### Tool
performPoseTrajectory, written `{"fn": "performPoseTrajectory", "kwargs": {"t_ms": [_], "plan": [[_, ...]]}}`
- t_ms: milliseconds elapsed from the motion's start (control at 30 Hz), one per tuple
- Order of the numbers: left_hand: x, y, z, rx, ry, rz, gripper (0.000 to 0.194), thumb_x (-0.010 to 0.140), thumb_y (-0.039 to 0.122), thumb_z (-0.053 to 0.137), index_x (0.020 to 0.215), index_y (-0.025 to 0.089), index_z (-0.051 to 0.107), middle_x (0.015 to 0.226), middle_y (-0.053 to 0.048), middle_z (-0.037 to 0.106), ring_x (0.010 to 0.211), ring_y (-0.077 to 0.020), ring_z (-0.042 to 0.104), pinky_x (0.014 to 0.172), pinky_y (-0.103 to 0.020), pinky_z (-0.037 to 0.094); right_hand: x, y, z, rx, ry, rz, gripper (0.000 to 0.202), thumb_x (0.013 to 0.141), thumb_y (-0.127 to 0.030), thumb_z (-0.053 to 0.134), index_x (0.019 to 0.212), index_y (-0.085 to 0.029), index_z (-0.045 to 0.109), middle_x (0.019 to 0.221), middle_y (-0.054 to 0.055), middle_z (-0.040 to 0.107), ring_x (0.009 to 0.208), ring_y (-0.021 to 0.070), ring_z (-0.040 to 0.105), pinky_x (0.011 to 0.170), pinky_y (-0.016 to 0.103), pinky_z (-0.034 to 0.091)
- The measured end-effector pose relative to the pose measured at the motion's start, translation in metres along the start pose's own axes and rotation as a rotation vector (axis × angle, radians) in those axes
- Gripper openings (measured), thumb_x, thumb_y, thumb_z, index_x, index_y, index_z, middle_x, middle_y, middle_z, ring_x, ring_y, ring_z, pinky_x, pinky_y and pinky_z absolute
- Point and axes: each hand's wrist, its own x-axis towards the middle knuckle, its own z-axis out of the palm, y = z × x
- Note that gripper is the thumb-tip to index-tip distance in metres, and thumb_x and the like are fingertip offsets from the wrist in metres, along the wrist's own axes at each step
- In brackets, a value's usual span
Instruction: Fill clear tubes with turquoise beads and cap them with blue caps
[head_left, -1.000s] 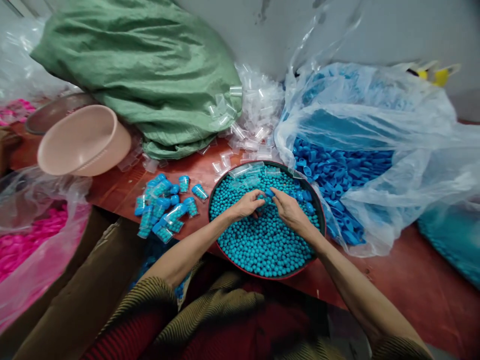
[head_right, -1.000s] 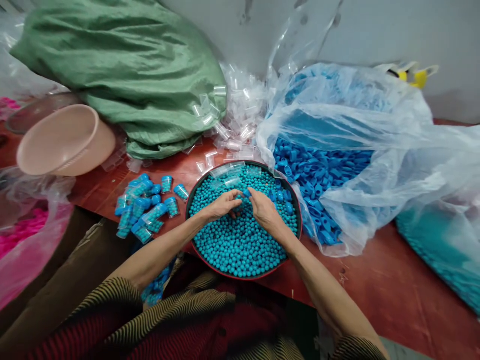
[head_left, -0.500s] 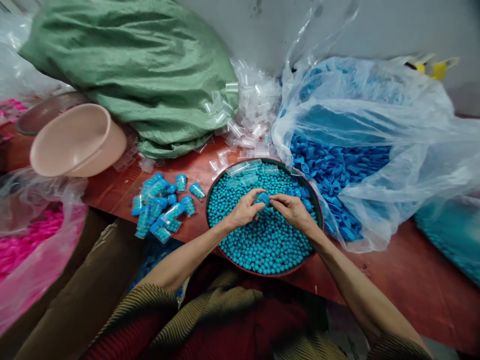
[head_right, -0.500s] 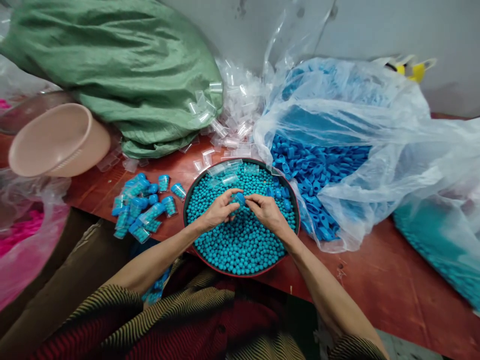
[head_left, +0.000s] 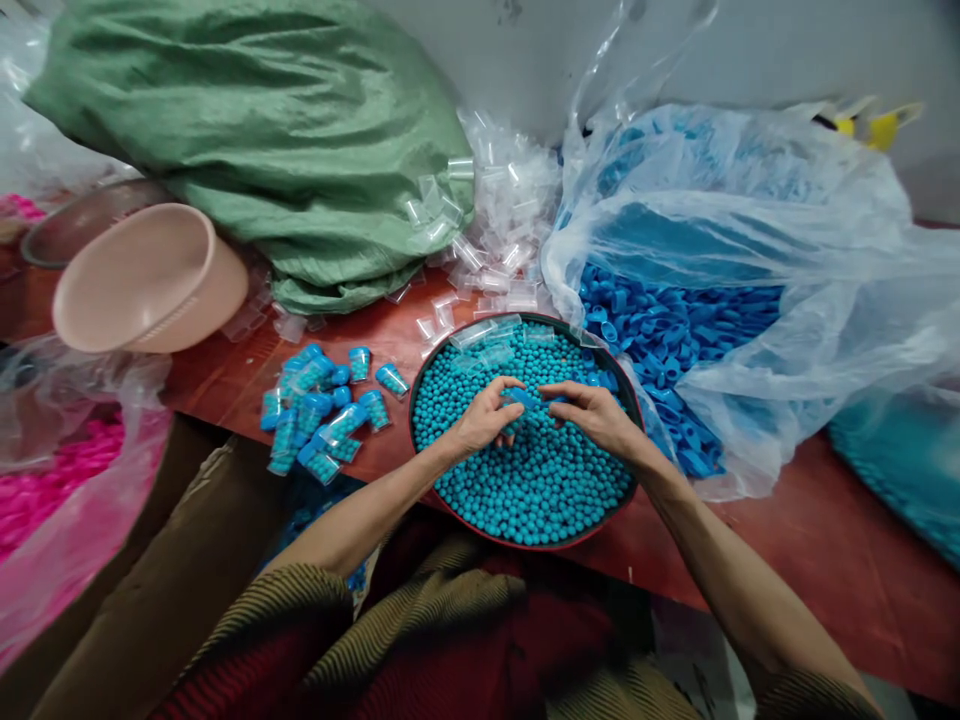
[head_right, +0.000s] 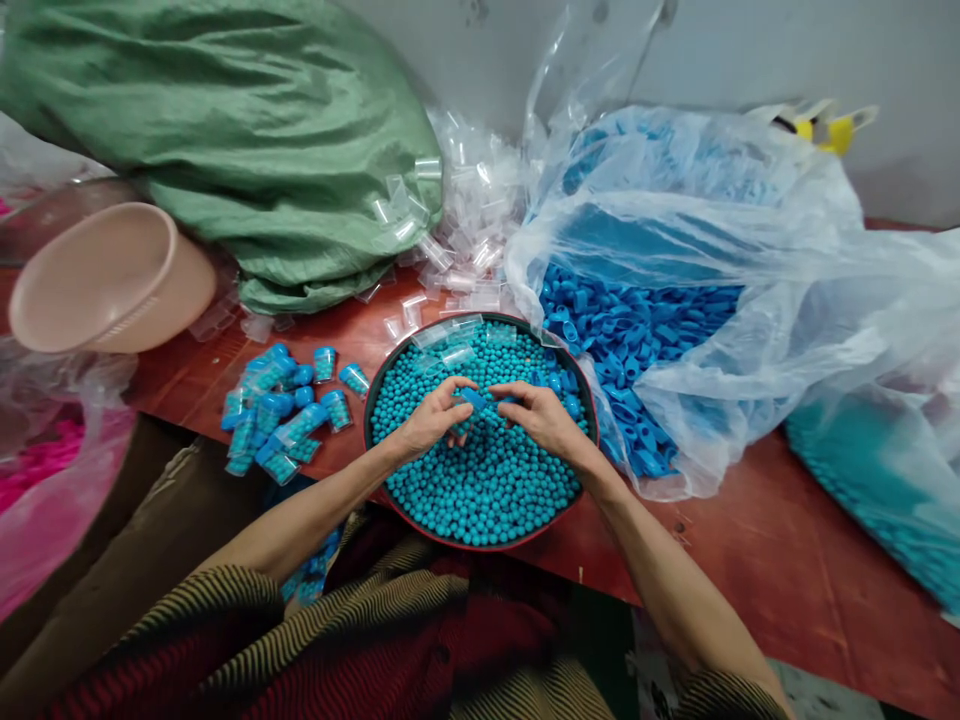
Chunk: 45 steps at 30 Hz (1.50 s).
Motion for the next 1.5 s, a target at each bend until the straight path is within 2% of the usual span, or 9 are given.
{"fn": "performPoseTrajectory", "kwargs": {"t_ms": [167,333,433,533,700,967,1167,1367,1500], "plan": [[-0.003,0.002,-0.001,0.09,0.03,0.013,0.038,0.082,0.031,0.048,0.117,0.02,0.039,0.066,0.006,0.047,0.041,-0.0044,0.045,0.038,-0.016,0.033,0.009,-0.001,0.008,0.239,0.154,0.129,0.063,0.069,-0.037,0.065,0.127,-0.017,0.048,0.09,0.005,0.066,0.06,0.0135,0.06,0.058,0.033,0.054],[-0.004,0.002,0.005,0.166,0.075,0.145,0.054,0.08,0.022,0.051,0.131,0.018,0.033,0.086,0.0,0.056,0.058,-0.0071,0.049,0.056,-0.021,0.044,0.003,-0.012,0.026,-0.162,0.106,-0.01,0.05,0.082,-0.041,0.052,0.126,-0.018,0.051,0.113,0.011,0.062,0.1,0.0246,0.06,0.088,0.043,0.048],[-0.003,0.002,0.008,0.111,0.094,0.202,0.054,0.078,0.019,0.051,0.13,0.016,0.035,0.097,-0.004,0.058,0.076,-0.0119,0.054,0.07,-0.024,0.046,-0.004,-0.017,0.036,-0.385,0.058,-0.106,0.081,0.072,-0.05,0.064,0.138,-0.014,0.034,0.13,0.018,0.049,0.119,0.0332,0.048,0.093,0.048,0.044],[-0.003,0.003,0.01,0.046,0.086,0.198,0.051,0.077,0.018,0.053,0.126,0.014,0.04,0.096,-0.004,0.059,0.08,-0.0129,0.054,0.074,-0.024,0.045,-0.01,-0.019,0.045,-0.582,0.068,-0.156,0.103,0.065,-0.052,0.069,0.144,-0.011,0.016,0.124,0.022,0.049,0.107,0.0358,0.055,0.08,0.048,0.051],[-0.006,0.006,0.016,0.035,0.128,0.187,0.031,0.077,0.024,0.056,0.107,0.015,0.052,0.07,0.004,0.05,0.061,-0.0075,0.044,0.061,-0.019,0.039,-0.013,-0.022,0.052,-0.806,0.148,-0.196,0.091,0.073,-0.048,0.061,0.143,-0.01,0.016,0.104,0.018,0.055,0.081,0.0285,0.062,0.059,0.037,0.052],[-0.009,-0.011,0.018,0.202,0.266,0.116,0.014,0.079,0.022,0.052,0.091,0.016,0.052,0.068,0.005,0.046,0.06,-0.008,0.042,0.058,-0.019,0.037,-0.014,-0.018,0.07,-0.858,0.031,-0.055,0.084,0.075,-0.046,0.058,0.141,-0.008,0.021,0.107,0.018,0.054,0.083,0.0275,0.061,0.061,0.035,0.05],[-0.036,-0.006,-0.028,0.455,0.271,0.125,0.029,0.082,0.028,0.047,0.108,0.017,0.052,0.081,0.002,0.056,0.07,-0.0117,0.05,0.07,-0.024,0.043,-0.003,-0.017,0.059,-0.757,-0.137,-0.083,0.067,0.085,-0.045,0.05,0.14,-0.014,0.027,0.118,0.017,0.054,0.098,0.0277,0.059,0.076,0.038,0.049],[-0.067,0.007,-0.104,0.845,0.725,-0.014,0.042,0.084,0.031,0.045,0.124,0.019,0.05,0.096,-0.005,0.063,0.083,-0.0196,0.058,0.077,-0.031,0.045,0.047,0.001,0.029,-0.901,0.085,0.027,0.045,0.089,-0.039,0.046,0.127,-0.015,0.043,0.115,0.013,0.055,0.101,0.0256,0.057,0.079,0.034,0.047],[-0.07,0.009,-0.121,1.222,0.933,-0.201,0.051,0.085,0.032,0.045,0.135,0.021,0.041,0.103,-0.013,0.062,0.089,-0.0277,0.059,0.076,-0.038,0.044,0.068,0.003,0.033,-1.039,0.041,0.107,0.036,0.086,-0.041,0.05,0.113,-0.018,0.051,0.111,0.011,0.055,0.092,0.0242,0.059,0.069,0.031,0.046]]}}
